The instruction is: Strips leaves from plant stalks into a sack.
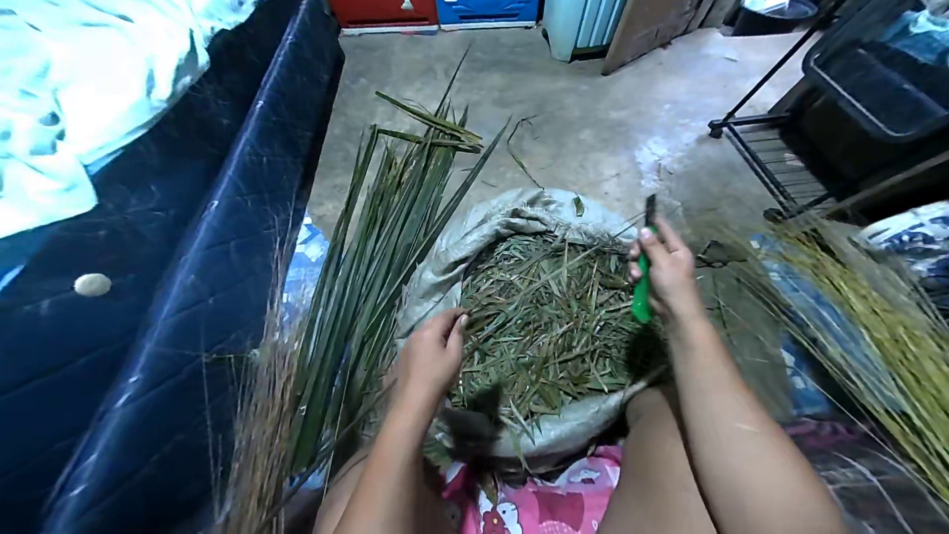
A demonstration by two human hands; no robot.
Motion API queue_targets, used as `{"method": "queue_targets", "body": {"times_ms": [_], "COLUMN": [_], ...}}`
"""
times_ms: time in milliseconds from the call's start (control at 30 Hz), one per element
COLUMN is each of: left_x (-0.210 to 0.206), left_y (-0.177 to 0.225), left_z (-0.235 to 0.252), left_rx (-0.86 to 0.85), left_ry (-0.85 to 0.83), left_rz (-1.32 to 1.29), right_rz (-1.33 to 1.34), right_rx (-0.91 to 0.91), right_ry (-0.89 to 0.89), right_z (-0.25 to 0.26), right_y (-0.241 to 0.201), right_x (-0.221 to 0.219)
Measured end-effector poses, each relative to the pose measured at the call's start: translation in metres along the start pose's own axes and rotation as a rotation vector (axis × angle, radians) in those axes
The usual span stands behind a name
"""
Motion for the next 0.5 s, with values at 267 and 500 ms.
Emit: {"method": "queue_targets", "body": {"times_ms": [267, 500], "left_x": [-0.001, -0.016], "left_y": [-0.010, 0.005], "left_z": [0.001, 0.001], "left_rx": [-0.005, -0.094], "left_ry": [0.054, 0.123], "left_rz": [-0.008, 0.001], "right_rz": [-0.129, -0.198], "right_rx": [0.061, -0.338], "right_ry": [-0.022, -0.835], "right_z": [-0.043, -0.116], "right_y": [-0.006, 0.035], "right_x": [-0.027, -0.121]}}
Point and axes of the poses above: each hand's wrist, its own z-axis towards the middle knuckle, its own x-axis out of the back of the hand, y = z × x, the point moved 3 cm from there along z, towards the middle knuckle, and after that the axes turned 7 degrees about -x, right-handed, at the moved point
